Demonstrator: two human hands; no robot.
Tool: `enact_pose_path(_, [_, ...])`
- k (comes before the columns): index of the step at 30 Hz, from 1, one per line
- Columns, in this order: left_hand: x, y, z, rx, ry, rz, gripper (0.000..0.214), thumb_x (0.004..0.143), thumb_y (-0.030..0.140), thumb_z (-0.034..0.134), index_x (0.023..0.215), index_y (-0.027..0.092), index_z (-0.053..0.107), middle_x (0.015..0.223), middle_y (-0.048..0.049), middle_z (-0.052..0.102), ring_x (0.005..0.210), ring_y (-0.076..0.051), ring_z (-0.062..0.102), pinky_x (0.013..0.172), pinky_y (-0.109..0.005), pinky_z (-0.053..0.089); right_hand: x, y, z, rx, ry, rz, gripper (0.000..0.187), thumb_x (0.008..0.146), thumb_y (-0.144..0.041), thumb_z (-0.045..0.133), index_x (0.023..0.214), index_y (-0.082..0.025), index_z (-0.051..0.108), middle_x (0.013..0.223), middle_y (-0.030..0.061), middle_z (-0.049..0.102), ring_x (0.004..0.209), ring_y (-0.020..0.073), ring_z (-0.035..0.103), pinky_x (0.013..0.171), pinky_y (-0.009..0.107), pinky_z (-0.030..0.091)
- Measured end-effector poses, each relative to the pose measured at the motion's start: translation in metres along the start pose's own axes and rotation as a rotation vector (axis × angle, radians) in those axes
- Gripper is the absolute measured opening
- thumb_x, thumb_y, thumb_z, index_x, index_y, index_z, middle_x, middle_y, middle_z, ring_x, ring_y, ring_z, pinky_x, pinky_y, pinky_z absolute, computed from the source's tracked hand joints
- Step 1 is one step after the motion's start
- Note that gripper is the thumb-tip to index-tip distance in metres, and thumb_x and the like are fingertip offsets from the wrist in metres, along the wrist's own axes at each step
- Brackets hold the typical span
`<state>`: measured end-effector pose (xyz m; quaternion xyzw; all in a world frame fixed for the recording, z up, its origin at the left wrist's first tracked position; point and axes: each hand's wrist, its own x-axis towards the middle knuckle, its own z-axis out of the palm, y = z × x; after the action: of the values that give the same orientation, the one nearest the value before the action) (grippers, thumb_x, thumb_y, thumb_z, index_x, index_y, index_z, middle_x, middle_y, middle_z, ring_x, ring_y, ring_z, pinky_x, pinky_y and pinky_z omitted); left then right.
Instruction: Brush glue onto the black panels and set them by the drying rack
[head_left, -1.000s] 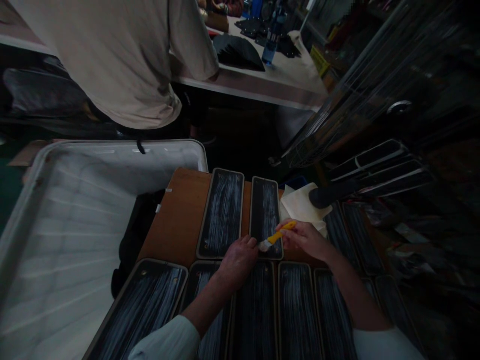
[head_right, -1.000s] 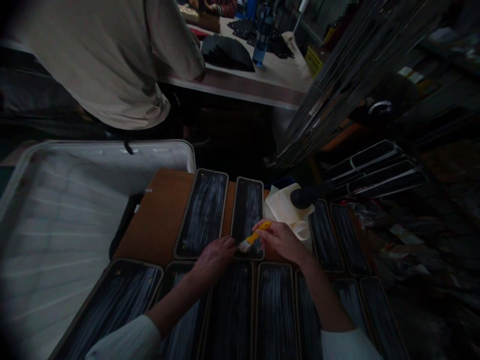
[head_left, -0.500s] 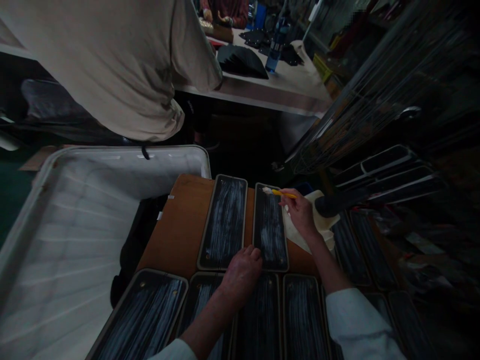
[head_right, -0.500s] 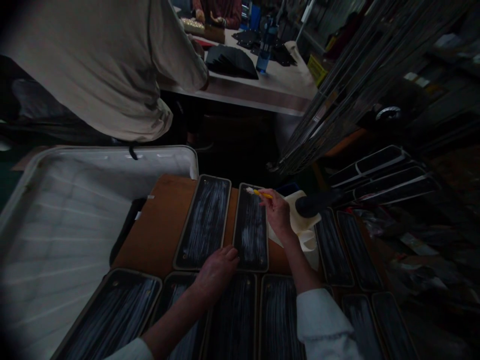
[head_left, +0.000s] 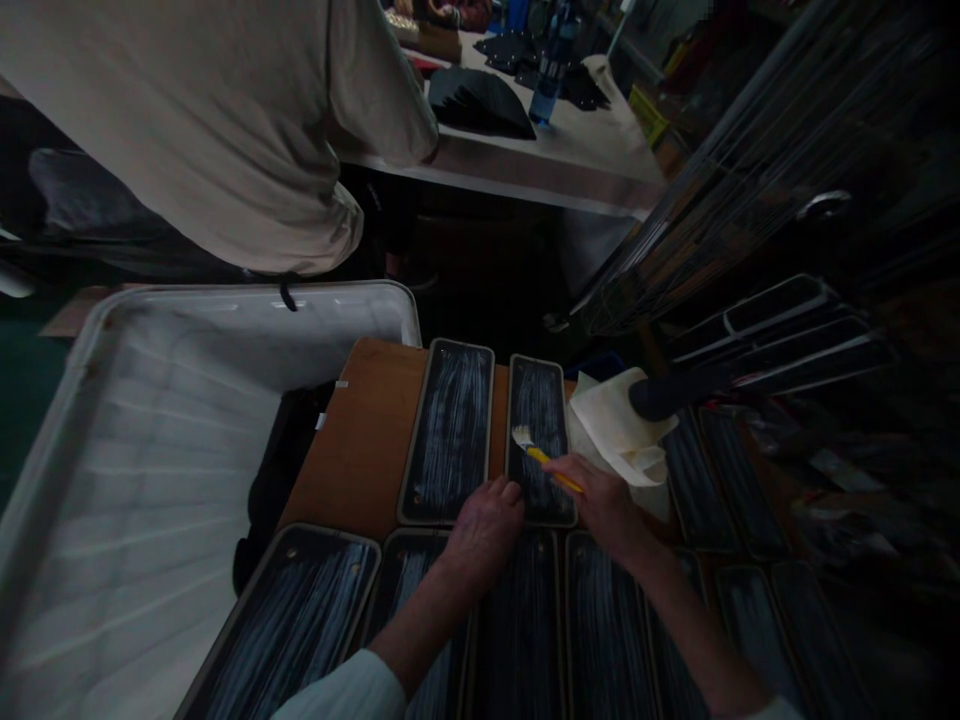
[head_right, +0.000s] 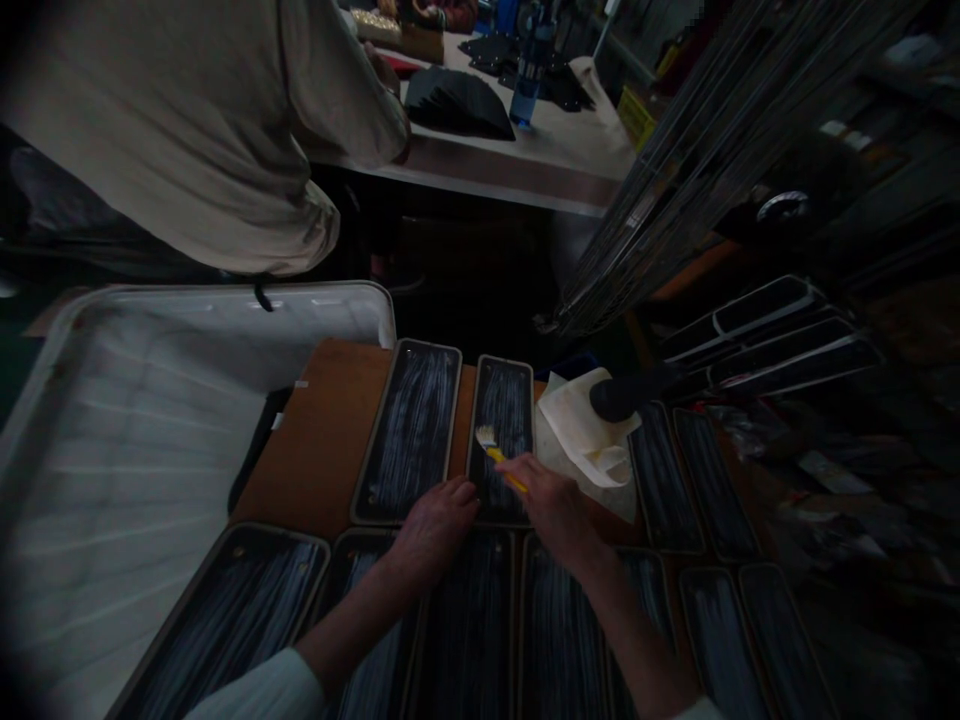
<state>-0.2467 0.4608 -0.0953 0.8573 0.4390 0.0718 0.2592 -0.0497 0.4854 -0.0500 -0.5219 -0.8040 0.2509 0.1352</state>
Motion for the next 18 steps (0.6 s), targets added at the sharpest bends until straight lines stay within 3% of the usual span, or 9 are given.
enact_pose_path(3, [-0.002, 0.001, -0.002, -0.014, 0.002, -0.005, 0.012, 0.093, 0.015, 0.052, 0.093, 0.016, 0.065, 0.099, -0.0058, 0.063, 0.097, -0.023, 0.057, 0.086, -0.037, 0.051, -0.032, -0.014, -0.006, 0.044, -0.096, 0.029, 0.022, 0.099, -0.026, 0.047, 0.116, -0.027, 0.061, 0.108, 0.0025, 0.069, 0.098, 0.0164, 0.068, 0.086, 0.030, 0.054])
enact_pose_path(6, [-0.002, 0.002, -0.002, -0.009, -0.012, -0.001, 0.014, 0.094, 0.016, 0.051, 0.096, 0.016, 0.065, 0.099, -0.0061, 0.063, 0.099, -0.023, 0.057, 0.087, -0.037, 0.051, -0.043, -0.025, -0.019, 0.117, -0.140, 0.072, 0.021, 0.099, -0.030, 0.047, 0.112, -0.028, 0.064, 0.104, 0.0016, 0.070, 0.094, 0.0159, 0.069, 0.082, 0.028, 0.055])
enact_pose_path(8, [-0.001, 0.003, -0.001, 0.013, -0.018, -0.003, 0.013, 0.093, 0.016, 0.053, 0.094, 0.015, 0.066, 0.098, -0.0065, 0.064, 0.099, -0.024, 0.057, 0.087, -0.038, 0.051, -0.037, -0.028, -0.029, 0.152, -0.098, 0.102, 0.020, 0.099, -0.033, 0.048, 0.109, -0.028, 0.065, 0.102, 0.0012, 0.071, 0.095, 0.0169, 0.069, 0.082, 0.029, 0.055])
enact_pose_path(12, [0.000, 0.003, 0.001, 0.043, -0.018, -0.002, 0.010, 0.091, 0.015, 0.056, 0.090, 0.015, 0.066, 0.097, -0.0069, 0.063, 0.099, -0.024, 0.057, 0.089, -0.038, 0.050, 0.004, -0.014, -0.037, 0.094, 0.123, 0.100, 0.021, 0.098, -0.032, 0.047, 0.111, -0.027, 0.064, 0.102, 0.0029, 0.070, 0.097, 0.0198, 0.068, 0.085, 0.034, 0.054])
enact_pose_path(15, [0.000, 0.003, 0.001, 0.043, -0.020, -0.002, 0.009, 0.091, 0.016, 0.057, 0.090, 0.016, 0.066, 0.096, -0.0070, 0.063, 0.098, -0.023, 0.057, 0.088, -0.037, 0.050, 0.034, 0.000, -0.024, 0.041, 0.234, 0.077, 0.021, 0.098, -0.031, 0.047, 0.111, -0.027, 0.063, 0.104, 0.0036, 0.069, 0.100, 0.0208, 0.067, 0.088, 0.036, 0.053])
enact_pose_path(18, [0.000, 0.003, 0.000, 0.047, -0.022, -0.003, 0.009, 0.090, 0.015, 0.058, 0.090, 0.015, 0.066, 0.097, -0.0072, 0.063, 0.098, -0.024, 0.058, 0.087, -0.038, 0.051, 0.034, 0.002, -0.004, 0.005, 0.197, 0.049, 0.022, 0.099, -0.030, 0.045, 0.113, -0.027, 0.062, 0.106, 0.0044, 0.068, 0.099, 0.0209, 0.067, 0.086, 0.035, 0.054])
